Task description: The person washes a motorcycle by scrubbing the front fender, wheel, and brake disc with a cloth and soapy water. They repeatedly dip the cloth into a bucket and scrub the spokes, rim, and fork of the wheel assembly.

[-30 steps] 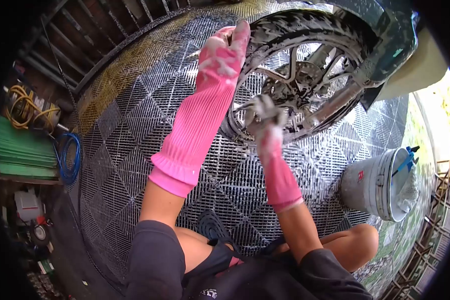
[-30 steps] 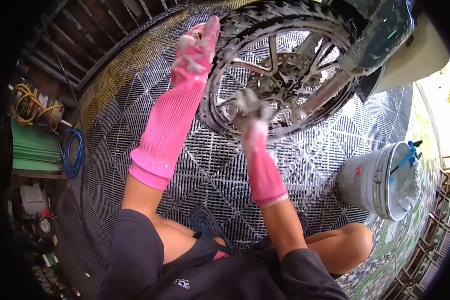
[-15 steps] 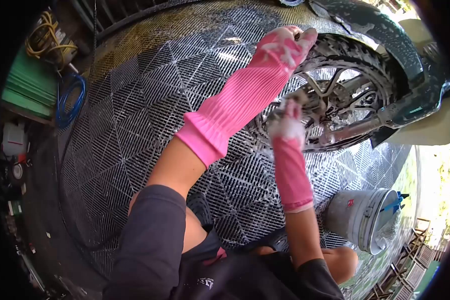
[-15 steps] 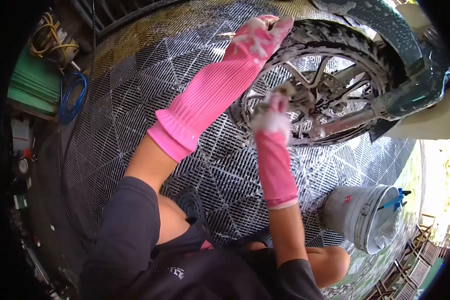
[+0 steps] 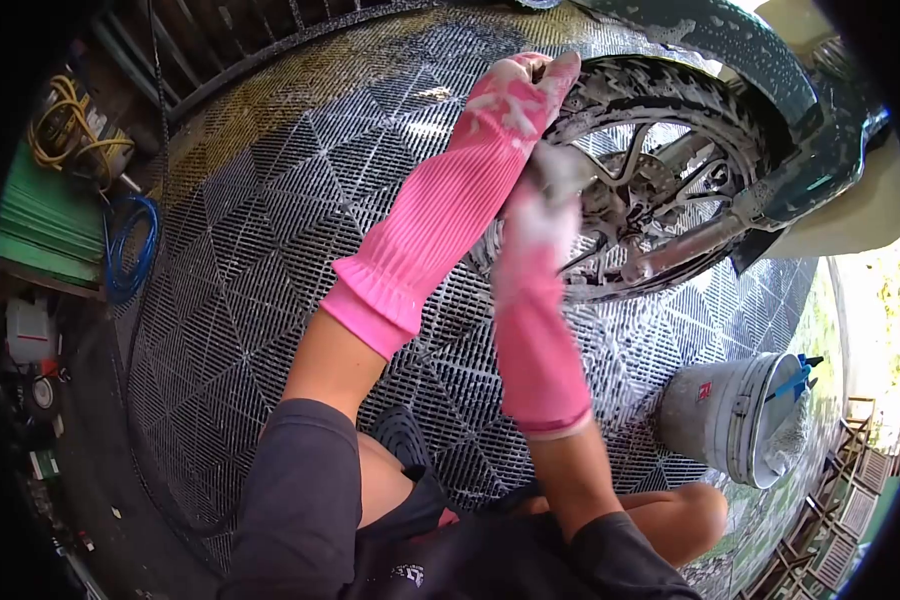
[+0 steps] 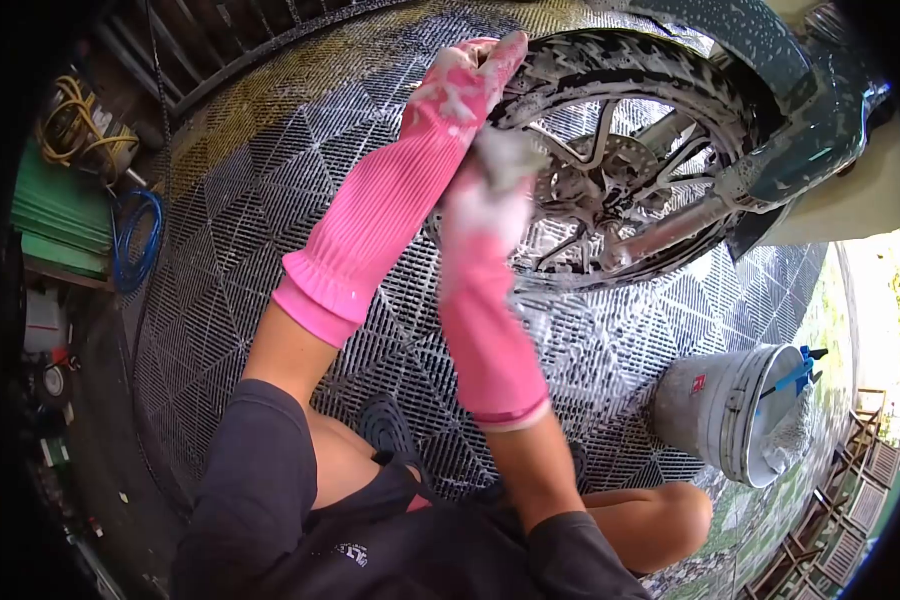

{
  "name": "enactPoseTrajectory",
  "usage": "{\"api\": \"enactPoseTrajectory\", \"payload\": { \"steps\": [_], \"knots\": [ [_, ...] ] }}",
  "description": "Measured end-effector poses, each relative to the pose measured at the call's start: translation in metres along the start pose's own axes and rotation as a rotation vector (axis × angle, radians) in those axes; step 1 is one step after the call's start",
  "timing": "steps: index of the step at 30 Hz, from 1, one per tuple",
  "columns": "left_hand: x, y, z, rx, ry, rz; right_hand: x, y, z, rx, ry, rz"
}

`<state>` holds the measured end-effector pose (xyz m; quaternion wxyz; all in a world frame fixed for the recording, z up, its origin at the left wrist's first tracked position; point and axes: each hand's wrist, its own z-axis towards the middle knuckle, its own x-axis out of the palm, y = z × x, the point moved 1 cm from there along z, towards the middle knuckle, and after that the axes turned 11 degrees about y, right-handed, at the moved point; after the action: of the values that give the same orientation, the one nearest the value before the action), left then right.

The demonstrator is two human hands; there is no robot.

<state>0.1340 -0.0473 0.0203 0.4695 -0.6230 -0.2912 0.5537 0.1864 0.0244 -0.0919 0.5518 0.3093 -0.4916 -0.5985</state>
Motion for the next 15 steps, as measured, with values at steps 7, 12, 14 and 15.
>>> {"api": "enactPoseTrajectory", "payload": {
  "steps": [7, 12, 14, 15],
  "knots": [
    [0.006, 0.008, 0.014, 0.064, -0.060, -0.019, -0.032, -0.092, -0.117, 0.019, 0.245, -0.967],
    [0.010, 0.027, 0.036, 0.085, -0.054, -0.056, -0.149, -0.133, -0.130, 0.109, 1.029, -1.939],
    [0.010, 0.019, 0.025, 0.041, -0.018, -0.065, -0.198, -0.117, -0.109, 0.521, 0.986, -1.688],
    [0.017, 0.037, 0.040, 0.174, -0.096, -0.125, -0.216, -0.107, -0.097, 0.486, 1.150, -1.923]
  ]
}}
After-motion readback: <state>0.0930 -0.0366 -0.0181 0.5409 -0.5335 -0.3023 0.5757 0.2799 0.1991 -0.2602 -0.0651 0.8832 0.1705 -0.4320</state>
